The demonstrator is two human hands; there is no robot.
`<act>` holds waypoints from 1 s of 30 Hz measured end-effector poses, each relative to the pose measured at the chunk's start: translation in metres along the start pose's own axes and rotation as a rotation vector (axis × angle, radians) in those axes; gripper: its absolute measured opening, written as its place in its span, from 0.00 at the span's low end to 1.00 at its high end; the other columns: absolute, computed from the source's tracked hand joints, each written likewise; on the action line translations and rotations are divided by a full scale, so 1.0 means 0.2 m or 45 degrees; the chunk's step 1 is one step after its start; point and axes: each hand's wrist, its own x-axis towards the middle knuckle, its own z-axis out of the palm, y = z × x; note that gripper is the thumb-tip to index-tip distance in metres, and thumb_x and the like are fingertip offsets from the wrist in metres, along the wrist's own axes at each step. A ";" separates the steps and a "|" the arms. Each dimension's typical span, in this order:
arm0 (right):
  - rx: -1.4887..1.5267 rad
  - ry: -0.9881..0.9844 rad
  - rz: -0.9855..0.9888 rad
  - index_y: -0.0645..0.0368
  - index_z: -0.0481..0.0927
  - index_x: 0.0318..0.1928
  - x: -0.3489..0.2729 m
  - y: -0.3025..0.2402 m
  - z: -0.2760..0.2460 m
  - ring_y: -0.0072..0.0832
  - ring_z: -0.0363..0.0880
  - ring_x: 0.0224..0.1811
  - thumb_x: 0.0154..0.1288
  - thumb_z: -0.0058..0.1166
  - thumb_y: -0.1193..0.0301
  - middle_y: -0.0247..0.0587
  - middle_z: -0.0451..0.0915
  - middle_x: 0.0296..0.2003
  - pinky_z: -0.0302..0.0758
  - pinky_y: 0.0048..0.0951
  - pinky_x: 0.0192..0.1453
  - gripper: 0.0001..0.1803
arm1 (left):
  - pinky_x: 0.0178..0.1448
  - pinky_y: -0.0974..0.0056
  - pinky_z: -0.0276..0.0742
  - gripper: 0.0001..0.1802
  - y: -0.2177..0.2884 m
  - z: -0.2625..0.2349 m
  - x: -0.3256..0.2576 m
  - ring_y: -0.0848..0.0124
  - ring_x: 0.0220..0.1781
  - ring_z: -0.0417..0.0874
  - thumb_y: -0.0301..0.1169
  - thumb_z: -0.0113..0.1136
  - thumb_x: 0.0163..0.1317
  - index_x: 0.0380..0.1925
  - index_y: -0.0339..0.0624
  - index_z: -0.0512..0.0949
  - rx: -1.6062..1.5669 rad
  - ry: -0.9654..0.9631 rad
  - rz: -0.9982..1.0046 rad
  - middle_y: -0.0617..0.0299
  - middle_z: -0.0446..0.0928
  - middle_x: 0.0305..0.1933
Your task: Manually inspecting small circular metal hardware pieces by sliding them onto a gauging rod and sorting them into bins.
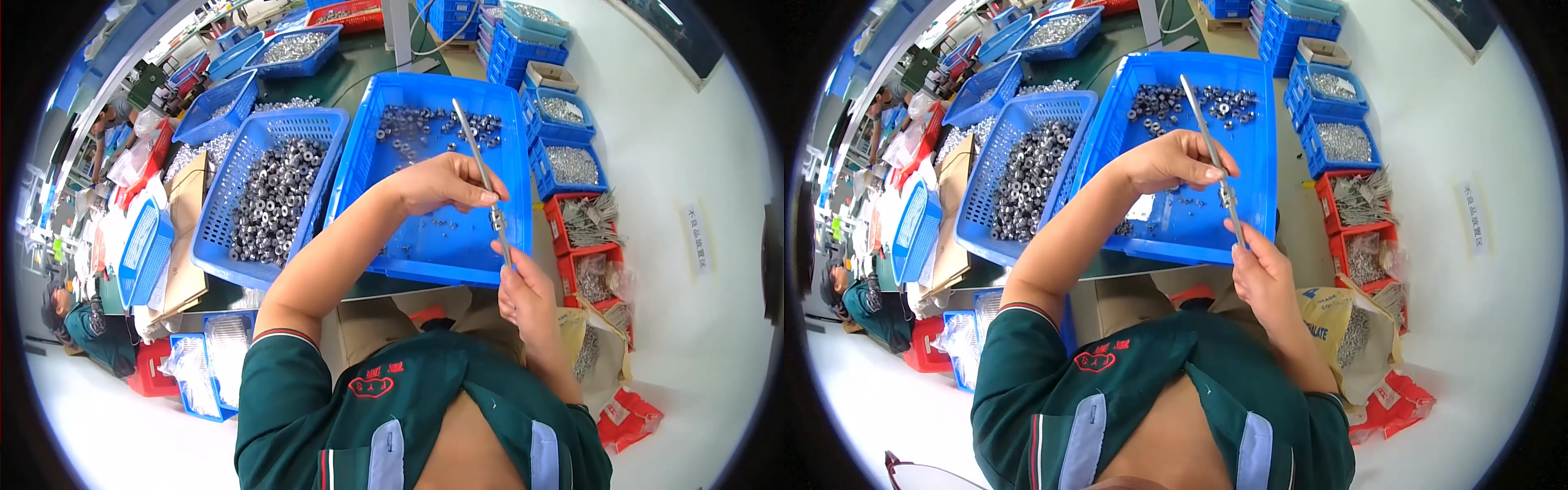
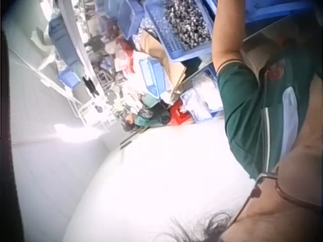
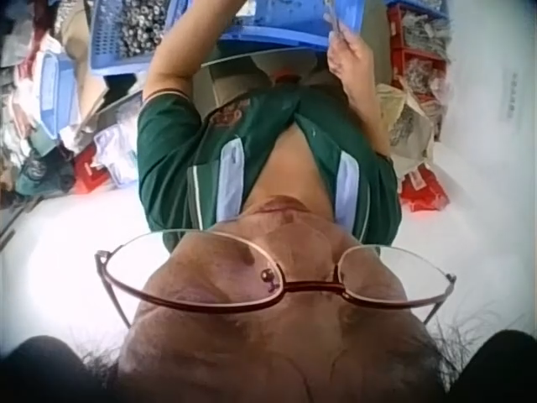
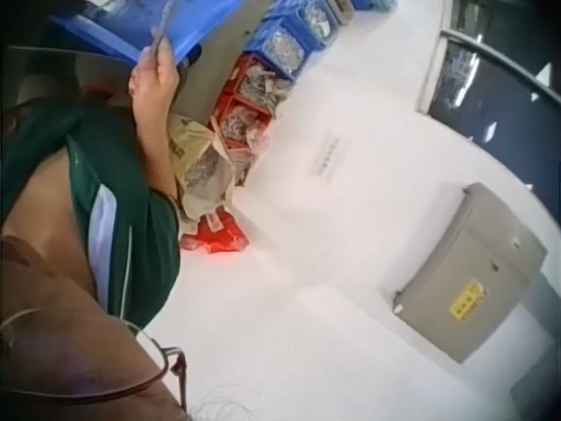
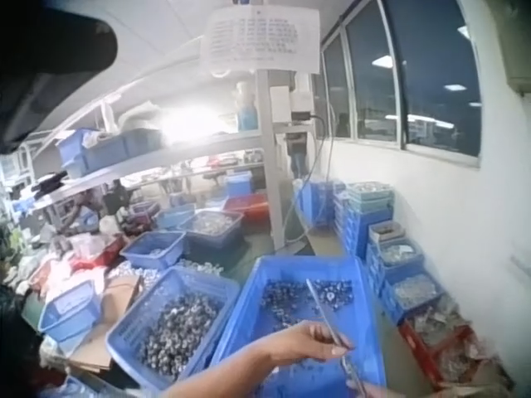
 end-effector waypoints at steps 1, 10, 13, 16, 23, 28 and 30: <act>0.003 0.005 0.011 0.62 0.64 0.62 0.00 0.00 0.00 0.08 0.52 0.16 0.70 0.40 0.74 0.21 0.59 0.20 0.50 0.12 0.18 0.21 | 0.30 0.74 0.63 0.14 -0.02 0.00 0.01 0.81 0.27 0.69 0.30 0.66 0.54 0.40 0.39 0.80 -0.010 0.000 -0.008 0.69 0.77 0.30; 0.023 0.053 -0.011 0.62 0.63 0.63 -0.03 0.04 -0.04 0.07 0.52 0.16 0.70 0.40 0.74 0.21 0.58 0.19 0.50 0.12 0.18 0.21 | 0.33 0.74 0.65 0.24 0.07 -0.13 -0.04 0.80 0.28 0.69 0.42 0.57 0.62 0.49 0.33 0.74 0.255 0.205 0.143 0.68 0.71 0.26; 0.033 0.088 -0.009 0.62 0.63 0.63 -0.04 0.04 -0.04 0.07 0.52 0.16 0.70 0.40 0.74 0.21 0.58 0.18 0.49 0.12 0.18 0.21 | 0.35 0.68 0.73 0.15 0.02 -0.32 -0.05 0.73 0.30 0.77 0.37 0.59 0.59 0.41 0.38 0.80 0.812 1.027 0.204 0.61 0.78 0.27; 0.019 0.097 -0.023 0.62 0.64 0.62 -0.03 0.05 -0.06 0.07 0.52 0.15 0.70 0.40 0.74 0.21 0.58 0.18 0.49 0.12 0.17 0.21 | 0.40 0.63 0.75 0.13 -0.01 -0.37 -0.07 0.66 0.35 0.82 0.36 0.61 0.54 0.37 0.43 0.82 1.403 1.061 -0.015 0.56 0.81 0.32; 0.051 0.039 -0.036 0.61 0.64 0.62 -0.01 0.05 -0.08 0.07 0.52 0.15 0.70 0.40 0.73 0.21 0.59 0.18 0.49 0.12 0.17 0.20 | 0.46 0.58 0.76 0.13 -0.17 -0.42 0.06 0.59 0.43 0.80 0.38 0.61 0.52 0.37 0.49 0.82 1.948 0.818 -0.156 0.57 0.80 0.37; 0.030 0.028 -0.052 0.61 0.65 0.62 0.01 0.07 -0.08 0.07 0.53 0.16 0.70 0.41 0.74 0.21 0.59 0.19 0.50 0.12 0.18 0.20 | 0.46 0.56 0.75 0.12 -0.25 -0.42 0.16 0.58 0.45 0.79 0.40 0.60 0.53 0.35 0.51 0.82 2.130 0.671 -0.162 0.57 0.78 0.40; 0.033 0.022 -0.064 0.62 0.65 0.62 0.01 0.07 -0.08 0.08 0.53 0.16 0.70 0.42 0.73 0.22 0.60 0.19 0.50 0.12 0.18 0.21 | 0.45 0.56 0.75 0.10 -0.26 -0.44 0.18 0.58 0.43 0.80 0.39 0.60 0.53 0.33 0.51 0.83 2.107 0.683 -0.127 0.57 0.79 0.38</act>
